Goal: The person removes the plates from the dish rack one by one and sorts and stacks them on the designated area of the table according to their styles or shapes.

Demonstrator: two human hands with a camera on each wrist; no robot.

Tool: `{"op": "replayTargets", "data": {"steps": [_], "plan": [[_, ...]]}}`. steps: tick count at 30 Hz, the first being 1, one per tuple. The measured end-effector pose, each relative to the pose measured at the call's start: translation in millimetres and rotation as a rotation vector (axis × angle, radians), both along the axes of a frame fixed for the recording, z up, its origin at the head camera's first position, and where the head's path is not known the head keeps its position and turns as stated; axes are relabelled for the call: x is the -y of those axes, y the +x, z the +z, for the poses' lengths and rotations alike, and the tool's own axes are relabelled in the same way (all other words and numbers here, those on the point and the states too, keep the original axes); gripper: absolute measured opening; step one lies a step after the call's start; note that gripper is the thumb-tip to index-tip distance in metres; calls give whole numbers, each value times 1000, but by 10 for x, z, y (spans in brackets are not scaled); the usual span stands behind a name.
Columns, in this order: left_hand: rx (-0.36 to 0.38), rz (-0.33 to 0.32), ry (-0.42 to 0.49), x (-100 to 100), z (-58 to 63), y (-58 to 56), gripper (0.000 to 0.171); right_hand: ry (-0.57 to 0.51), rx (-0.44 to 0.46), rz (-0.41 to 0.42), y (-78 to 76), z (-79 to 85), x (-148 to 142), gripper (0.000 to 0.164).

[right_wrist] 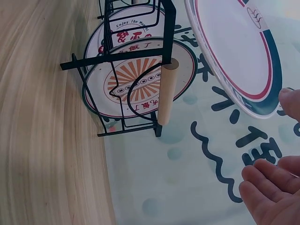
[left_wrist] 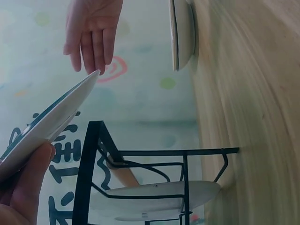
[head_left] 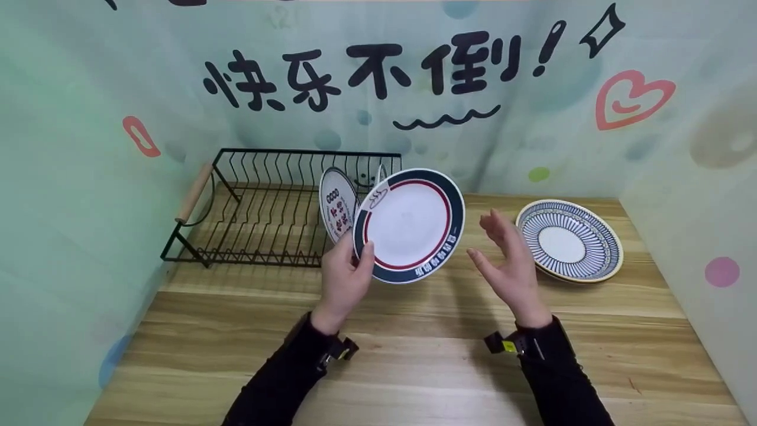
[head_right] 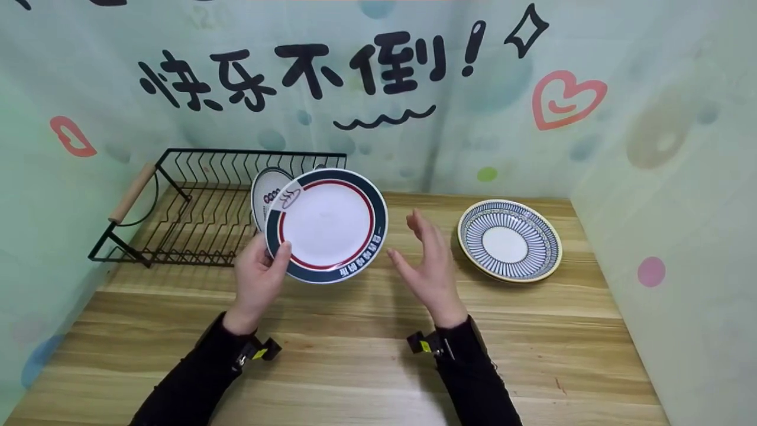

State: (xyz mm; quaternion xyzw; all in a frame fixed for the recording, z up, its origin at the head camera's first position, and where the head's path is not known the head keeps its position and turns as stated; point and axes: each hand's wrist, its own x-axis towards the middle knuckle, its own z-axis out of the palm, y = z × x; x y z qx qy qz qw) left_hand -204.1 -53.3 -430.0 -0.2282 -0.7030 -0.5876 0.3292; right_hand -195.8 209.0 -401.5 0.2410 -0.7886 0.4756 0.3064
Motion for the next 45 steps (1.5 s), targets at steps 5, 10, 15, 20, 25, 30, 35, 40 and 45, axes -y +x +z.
{"op": "replayTargets", "data": {"steps": [5, 10, 15, 20, 25, 30, 35, 40, 45], "plan": [[31, -18, 0, -28, -34, 12, 16, -21, 21, 19, 5, -9, 17, 62], [60, -50, 10, -38, -53, 16, 15, -40, 37, 35, 6, -21, 25, 59], [72, -89, 8, -41, -67, 17, 17, -50, 48, 50, 1, -32, 31, 55], [81, -138, -5, -47, -76, 20, 19, -48, 61, 55, 5, -25, 43, 53], [63, -169, -26, -52, -87, 16, 19, -52, 83, 24, 31, -4, 60, 43], [76, -192, -31, -59, -91, 19, 19, -60, 88, 2, 40, -24, 61, 26], [134, -230, -18, -64, -92, 31, 20, -84, 131, -31, -62, -199, -26, 17], [192, -233, -37, -56, -87, 44, 22, -132, 192, -19, -107, -285, -90, 16], [252, -252, -64, -53, -79, 38, 27, -163, 227, -17, -97, -280, -108, 15]]}}
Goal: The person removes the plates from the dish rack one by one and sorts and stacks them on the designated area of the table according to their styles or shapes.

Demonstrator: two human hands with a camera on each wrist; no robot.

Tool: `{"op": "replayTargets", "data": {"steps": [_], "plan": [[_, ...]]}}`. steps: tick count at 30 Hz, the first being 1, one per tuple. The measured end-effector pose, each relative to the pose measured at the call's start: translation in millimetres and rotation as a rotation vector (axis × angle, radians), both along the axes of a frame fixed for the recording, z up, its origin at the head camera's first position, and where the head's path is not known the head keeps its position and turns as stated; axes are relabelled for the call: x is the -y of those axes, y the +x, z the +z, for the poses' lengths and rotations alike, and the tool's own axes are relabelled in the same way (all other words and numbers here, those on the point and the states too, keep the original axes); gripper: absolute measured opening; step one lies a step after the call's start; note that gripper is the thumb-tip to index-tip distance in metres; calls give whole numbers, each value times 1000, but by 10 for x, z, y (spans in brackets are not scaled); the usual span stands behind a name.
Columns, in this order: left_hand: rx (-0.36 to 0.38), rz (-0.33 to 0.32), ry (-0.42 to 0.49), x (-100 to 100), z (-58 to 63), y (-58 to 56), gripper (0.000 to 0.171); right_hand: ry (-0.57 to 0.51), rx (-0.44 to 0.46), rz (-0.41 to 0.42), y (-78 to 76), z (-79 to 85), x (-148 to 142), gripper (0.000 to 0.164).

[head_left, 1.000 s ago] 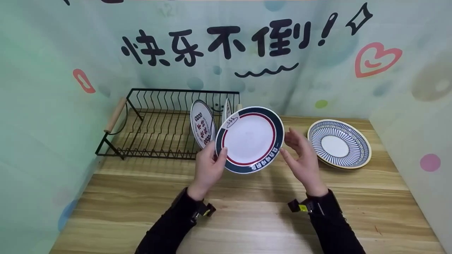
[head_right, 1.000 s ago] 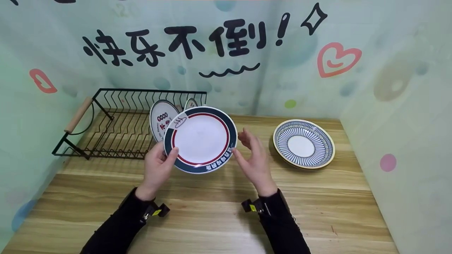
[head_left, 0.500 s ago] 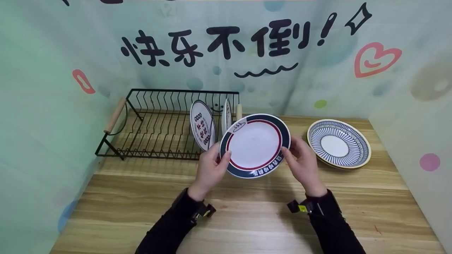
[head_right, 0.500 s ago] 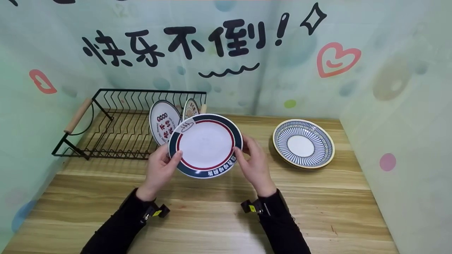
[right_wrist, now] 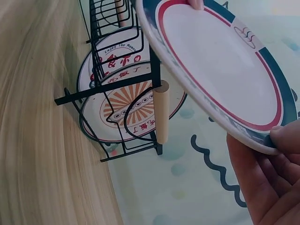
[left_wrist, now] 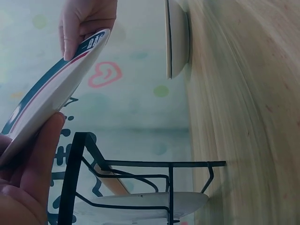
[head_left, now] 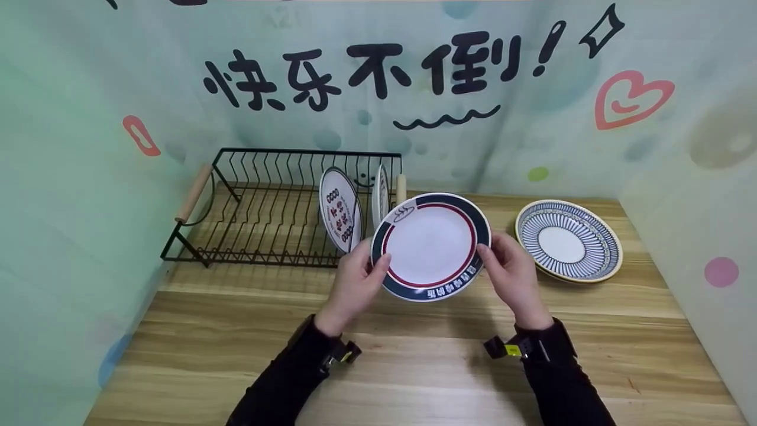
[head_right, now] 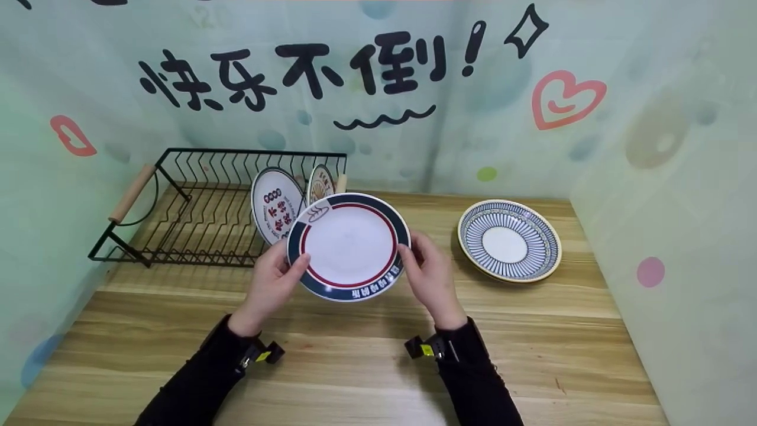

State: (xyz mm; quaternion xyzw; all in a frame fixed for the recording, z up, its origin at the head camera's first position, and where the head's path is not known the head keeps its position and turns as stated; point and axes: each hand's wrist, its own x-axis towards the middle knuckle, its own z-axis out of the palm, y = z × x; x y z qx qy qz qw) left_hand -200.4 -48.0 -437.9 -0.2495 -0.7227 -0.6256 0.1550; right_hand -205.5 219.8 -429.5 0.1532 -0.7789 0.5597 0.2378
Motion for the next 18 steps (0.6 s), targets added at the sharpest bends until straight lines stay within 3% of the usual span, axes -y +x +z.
{"op": "replayTargets", "data": {"steps": [6, 14, 18], "plan": [[19, -36, -18, -11, -24, -26, 31, -38, 38, -32, -9, -4, -21, 14], [51, -62, -4, -14, 4, -37, 42, -104, 14, -63, -36, 2, -70, 15], [53, -38, -22, 46, 40, -64, 45, -134, 48, -93, -47, 27, -115, 17]]}}
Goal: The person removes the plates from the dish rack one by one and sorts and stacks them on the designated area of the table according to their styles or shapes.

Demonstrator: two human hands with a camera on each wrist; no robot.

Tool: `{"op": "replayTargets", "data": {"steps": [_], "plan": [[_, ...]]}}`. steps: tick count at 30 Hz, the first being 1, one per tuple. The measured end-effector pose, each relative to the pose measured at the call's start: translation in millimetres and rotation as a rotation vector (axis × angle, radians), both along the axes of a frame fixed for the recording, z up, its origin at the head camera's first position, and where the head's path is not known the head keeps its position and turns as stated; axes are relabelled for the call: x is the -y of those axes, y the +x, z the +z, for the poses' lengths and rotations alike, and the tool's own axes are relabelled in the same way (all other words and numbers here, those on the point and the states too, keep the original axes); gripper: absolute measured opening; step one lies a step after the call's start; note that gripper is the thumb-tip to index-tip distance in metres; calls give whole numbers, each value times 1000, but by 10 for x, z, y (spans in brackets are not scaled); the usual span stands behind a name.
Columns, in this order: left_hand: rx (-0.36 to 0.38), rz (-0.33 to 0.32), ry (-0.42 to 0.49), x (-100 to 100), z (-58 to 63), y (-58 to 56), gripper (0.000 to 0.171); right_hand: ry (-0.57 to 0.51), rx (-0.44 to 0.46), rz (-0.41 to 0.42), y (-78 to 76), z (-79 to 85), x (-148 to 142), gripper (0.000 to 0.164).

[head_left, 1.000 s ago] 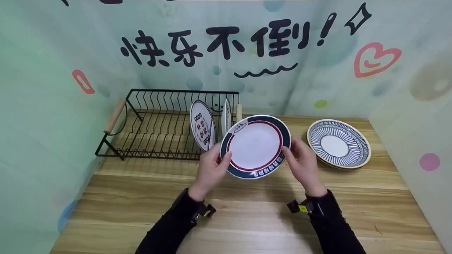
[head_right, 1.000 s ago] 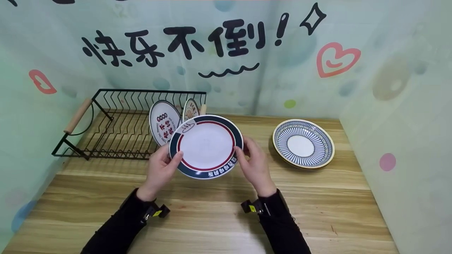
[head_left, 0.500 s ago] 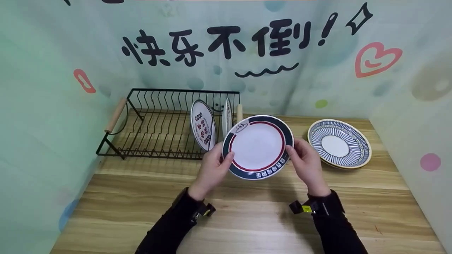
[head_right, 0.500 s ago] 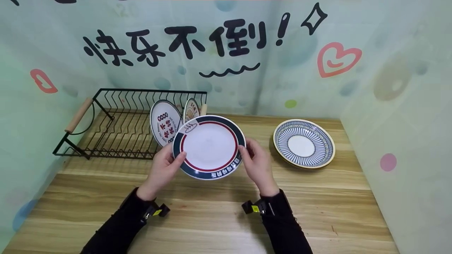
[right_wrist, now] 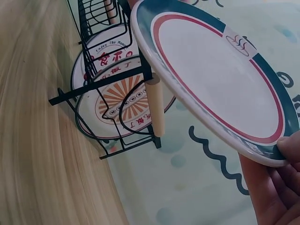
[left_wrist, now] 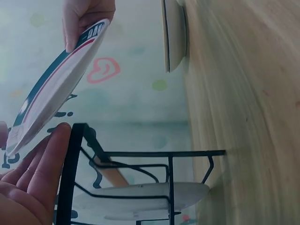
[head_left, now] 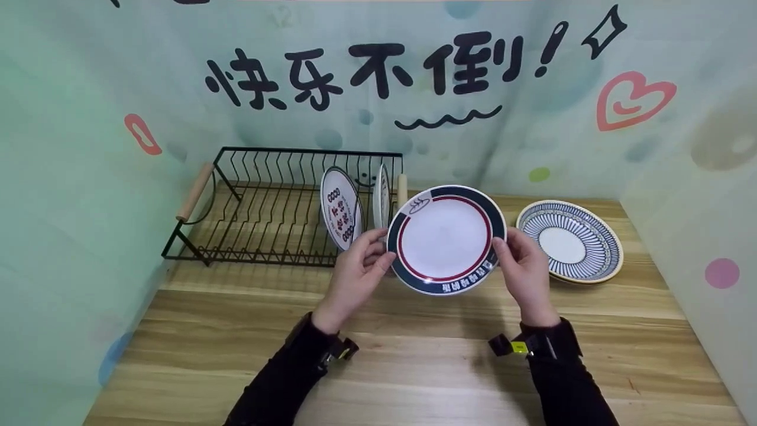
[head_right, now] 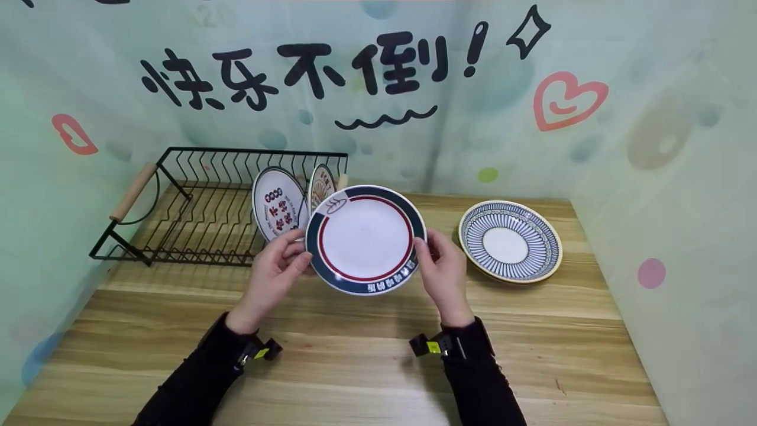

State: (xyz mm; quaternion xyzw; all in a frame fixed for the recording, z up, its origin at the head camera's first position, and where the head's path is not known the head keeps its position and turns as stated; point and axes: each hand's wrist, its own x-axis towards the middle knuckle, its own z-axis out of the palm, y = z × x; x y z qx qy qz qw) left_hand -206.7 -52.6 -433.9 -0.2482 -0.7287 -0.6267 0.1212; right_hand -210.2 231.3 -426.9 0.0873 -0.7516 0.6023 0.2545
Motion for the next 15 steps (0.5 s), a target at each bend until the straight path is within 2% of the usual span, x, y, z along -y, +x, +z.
{"op": "replayTargets", "data": {"steps": [6, 9, 15], "plan": [[43, 14, 3, 76, 70, -10, 46, -22, 44, -47, -36, 15, -83, 17], [41, 32, -11, 106, 108, -3, 46, -38, 56, -65, -45, 17, -113, 18], [-28, 156, -78, 175, 167, 2, 46, -64, 87, -78, -52, 24, -169, 20]]}}
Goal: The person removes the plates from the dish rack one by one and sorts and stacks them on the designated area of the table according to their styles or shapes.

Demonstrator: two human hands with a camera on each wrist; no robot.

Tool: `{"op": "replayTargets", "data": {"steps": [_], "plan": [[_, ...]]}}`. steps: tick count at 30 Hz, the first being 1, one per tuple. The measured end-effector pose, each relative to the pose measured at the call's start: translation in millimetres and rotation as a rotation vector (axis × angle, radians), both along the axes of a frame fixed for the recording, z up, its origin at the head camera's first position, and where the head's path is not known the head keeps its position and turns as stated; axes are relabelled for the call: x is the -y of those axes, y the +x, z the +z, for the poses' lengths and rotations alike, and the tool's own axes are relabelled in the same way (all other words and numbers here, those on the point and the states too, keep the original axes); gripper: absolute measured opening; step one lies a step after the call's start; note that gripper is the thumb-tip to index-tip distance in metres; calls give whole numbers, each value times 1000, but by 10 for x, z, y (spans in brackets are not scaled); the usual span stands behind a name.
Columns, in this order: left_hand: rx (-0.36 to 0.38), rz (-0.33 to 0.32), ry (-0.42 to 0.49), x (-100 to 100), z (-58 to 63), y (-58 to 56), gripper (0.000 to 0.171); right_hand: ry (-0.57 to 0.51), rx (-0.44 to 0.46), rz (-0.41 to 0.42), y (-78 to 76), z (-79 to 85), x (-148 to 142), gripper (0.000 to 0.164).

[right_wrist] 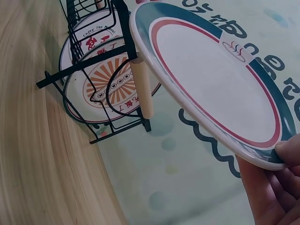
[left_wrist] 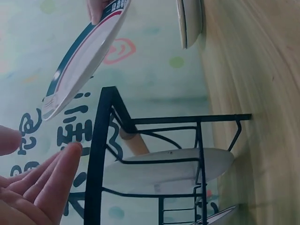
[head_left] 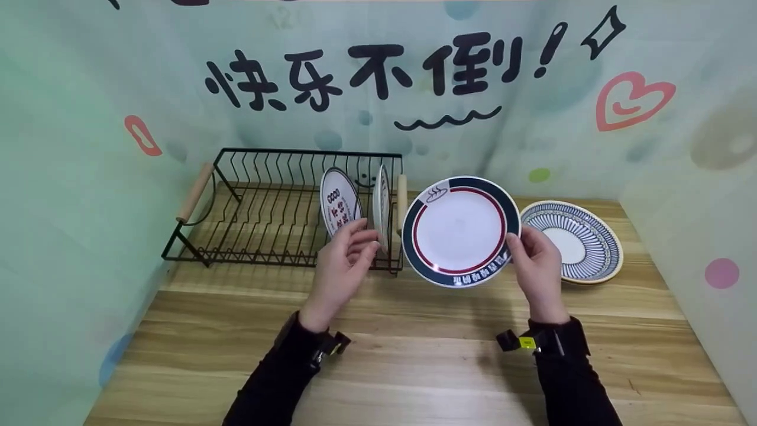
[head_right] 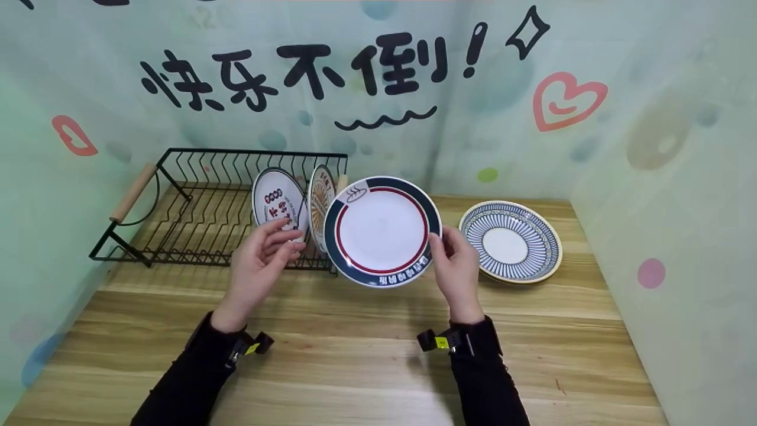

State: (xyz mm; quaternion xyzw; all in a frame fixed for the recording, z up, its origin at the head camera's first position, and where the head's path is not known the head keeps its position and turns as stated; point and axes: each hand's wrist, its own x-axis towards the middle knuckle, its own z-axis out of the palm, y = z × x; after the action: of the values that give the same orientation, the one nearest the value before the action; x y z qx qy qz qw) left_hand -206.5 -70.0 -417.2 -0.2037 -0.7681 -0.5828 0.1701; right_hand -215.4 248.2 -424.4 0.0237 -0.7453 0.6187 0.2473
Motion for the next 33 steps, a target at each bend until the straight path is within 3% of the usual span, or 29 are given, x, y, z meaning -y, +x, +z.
{"op": "replayTargets", "data": {"steps": [6, 12, 18, 23, 33], "plan": [[-88, 141, -75, 87, 41, 1, 43, 21, 30, -30, -11, 5, -28, 20], [-196, 277, -182, 135, 70, -1, 42, 62, 51, -50, 69, 150, 18, 22], [-239, 370, -225, 194, 102, -28, 41, -8, 76, -42, -51, -11, -80, 22], [-204, 416, -275, 249, 127, -41, 42, -25, 108, -55, -139, -132, -143, 21], [-94, 439, -285, 319, 131, -93, 51, -56, 218, -51, -180, -198, -170, 27]]}}
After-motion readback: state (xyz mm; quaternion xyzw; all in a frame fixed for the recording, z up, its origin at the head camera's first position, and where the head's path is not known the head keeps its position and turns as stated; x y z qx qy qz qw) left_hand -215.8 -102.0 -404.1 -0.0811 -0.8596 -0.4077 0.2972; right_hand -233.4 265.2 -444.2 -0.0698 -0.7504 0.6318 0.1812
